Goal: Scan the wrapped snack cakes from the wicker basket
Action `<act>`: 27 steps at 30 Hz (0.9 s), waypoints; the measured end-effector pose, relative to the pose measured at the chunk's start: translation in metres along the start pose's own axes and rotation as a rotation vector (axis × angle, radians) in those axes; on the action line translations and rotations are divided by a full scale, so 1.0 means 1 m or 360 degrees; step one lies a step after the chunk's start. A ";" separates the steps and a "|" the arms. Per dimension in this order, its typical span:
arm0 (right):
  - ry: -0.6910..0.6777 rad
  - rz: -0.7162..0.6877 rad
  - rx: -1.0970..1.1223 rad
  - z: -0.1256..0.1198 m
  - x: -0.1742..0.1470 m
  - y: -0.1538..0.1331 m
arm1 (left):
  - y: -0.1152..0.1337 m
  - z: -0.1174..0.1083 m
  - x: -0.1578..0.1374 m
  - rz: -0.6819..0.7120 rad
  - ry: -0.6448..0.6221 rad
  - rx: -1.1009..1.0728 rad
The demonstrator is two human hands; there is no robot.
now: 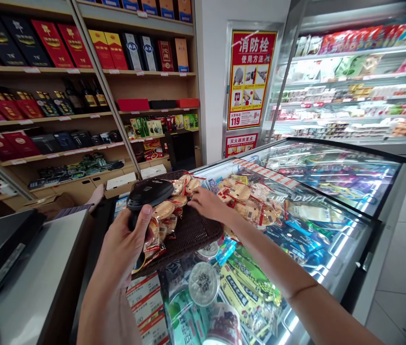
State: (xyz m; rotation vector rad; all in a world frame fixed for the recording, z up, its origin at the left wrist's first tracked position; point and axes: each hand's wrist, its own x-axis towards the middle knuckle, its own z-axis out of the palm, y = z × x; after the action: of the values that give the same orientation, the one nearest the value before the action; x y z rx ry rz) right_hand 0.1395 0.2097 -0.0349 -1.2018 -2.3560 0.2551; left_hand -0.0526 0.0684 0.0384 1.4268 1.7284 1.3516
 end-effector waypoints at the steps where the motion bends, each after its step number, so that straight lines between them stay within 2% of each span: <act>1: -0.0017 -0.0152 0.0105 0.012 0.001 -0.005 | 0.000 0.001 0.000 0.0001 -0.0013 -0.0040; 3: -0.0035 -0.0382 0.0282 0.033 0.003 -0.009 | 0.003 0.002 -0.002 0.0023 -0.0010 -0.0118; 5: -0.0076 -0.0497 0.0378 0.046 0.004 -0.010 | 0.007 0.004 -0.004 0.0050 0.0014 -0.0113; 8: -0.0147 -0.0533 0.0429 0.049 0.005 -0.009 | 0.012 0.006 -0.008 0.0041 0.0019 -0.0020; 10: -0.0094 -0.0508 0.0454 0.045 0.006 -0.011 | 0.013 0.006 -0.009 0.0038 0.0021 -0.0013; 14: 0.0150 -0.0307 0.0569 0.033 0.006 -0.015 | 0.009 0.006 -0.007 0.0063 0.0022 -0.0023; 17: 0.0272 -0.0037 0.0562 0.029 0.006 -0.013 | 0.005 0.006 -0.004 0.0064 0.0043 0.0031; 19: 0.0280 0.0180 0.0467 0.030 0.006 -0.010 | 0.004 0.006 -0.003 0.0064 0.0048 0.0054; 21: 0.0232 0.0347 0.0370 0.033 0.005 -0.008 | 0.003 0.005 -0.001 0.0064 0.0004 0.0060; 23: 0.0144 0.0392 0.0315 0.035 0.003 -0.008 | 0.003 0.004 0.000 0.0066 -0.0079 0.0126; 27: -0.0203 0.0351 0.0239 0.033 -0.002 -0.014 | -0.002 0.001 0.004 0.0097 -0.0262 0.0665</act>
State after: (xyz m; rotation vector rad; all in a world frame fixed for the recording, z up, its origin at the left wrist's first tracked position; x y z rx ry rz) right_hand 0.1146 0.2015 -0.0593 -1.4079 -2.2617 0.5876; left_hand -0.0538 0.0730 0.0372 1.7706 1.9431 0.9009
